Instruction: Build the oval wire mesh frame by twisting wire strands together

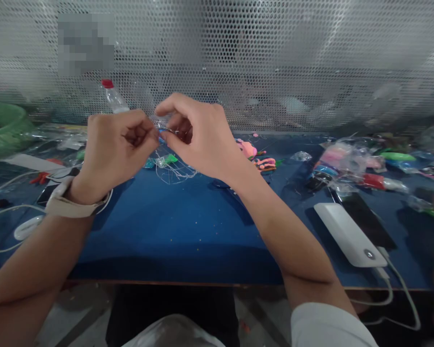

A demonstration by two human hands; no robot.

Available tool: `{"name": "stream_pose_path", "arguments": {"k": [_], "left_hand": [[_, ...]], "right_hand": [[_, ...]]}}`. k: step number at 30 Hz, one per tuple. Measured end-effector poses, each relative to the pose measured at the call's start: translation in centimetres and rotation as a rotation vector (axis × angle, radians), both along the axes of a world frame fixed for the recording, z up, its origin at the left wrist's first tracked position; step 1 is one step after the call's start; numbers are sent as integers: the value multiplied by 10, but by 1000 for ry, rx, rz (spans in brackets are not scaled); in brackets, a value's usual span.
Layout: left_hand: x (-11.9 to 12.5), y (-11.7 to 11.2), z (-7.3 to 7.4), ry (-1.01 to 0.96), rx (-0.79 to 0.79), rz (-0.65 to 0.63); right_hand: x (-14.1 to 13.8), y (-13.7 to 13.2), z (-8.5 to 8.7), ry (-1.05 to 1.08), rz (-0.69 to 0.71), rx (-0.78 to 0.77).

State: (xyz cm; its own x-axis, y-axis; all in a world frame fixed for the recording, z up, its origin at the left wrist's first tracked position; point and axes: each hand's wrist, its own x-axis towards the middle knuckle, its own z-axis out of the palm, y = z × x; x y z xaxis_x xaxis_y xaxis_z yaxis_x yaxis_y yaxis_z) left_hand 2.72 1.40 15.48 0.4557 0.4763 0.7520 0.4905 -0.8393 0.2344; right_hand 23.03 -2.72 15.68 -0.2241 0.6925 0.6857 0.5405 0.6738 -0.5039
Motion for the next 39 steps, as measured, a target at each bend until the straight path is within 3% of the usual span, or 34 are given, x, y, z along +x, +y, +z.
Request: {"name": "stream_pose_path", "arguments": {"k": [7,15,20,31,35,39], "left_hand": [[2,-2,0,3,5,-30],[2,-4,3,30,58,-2],[1,-3,3,40,98,7],[1,-2,1,24,125,-37],[2,-5,0,-41,28,-59],[3,-11,0,-64,-77,-44]], "right_hand": [[10,4,-7,-282,-126,206],[6,1,-7,-259,-185,190],[3,-2,-6,-378,-255,326],[-1,-4,-3,-365,-267,271],[-1,-3,-2,-267,-224,261],[-2,-4,-3,-292,-269,298]]}}
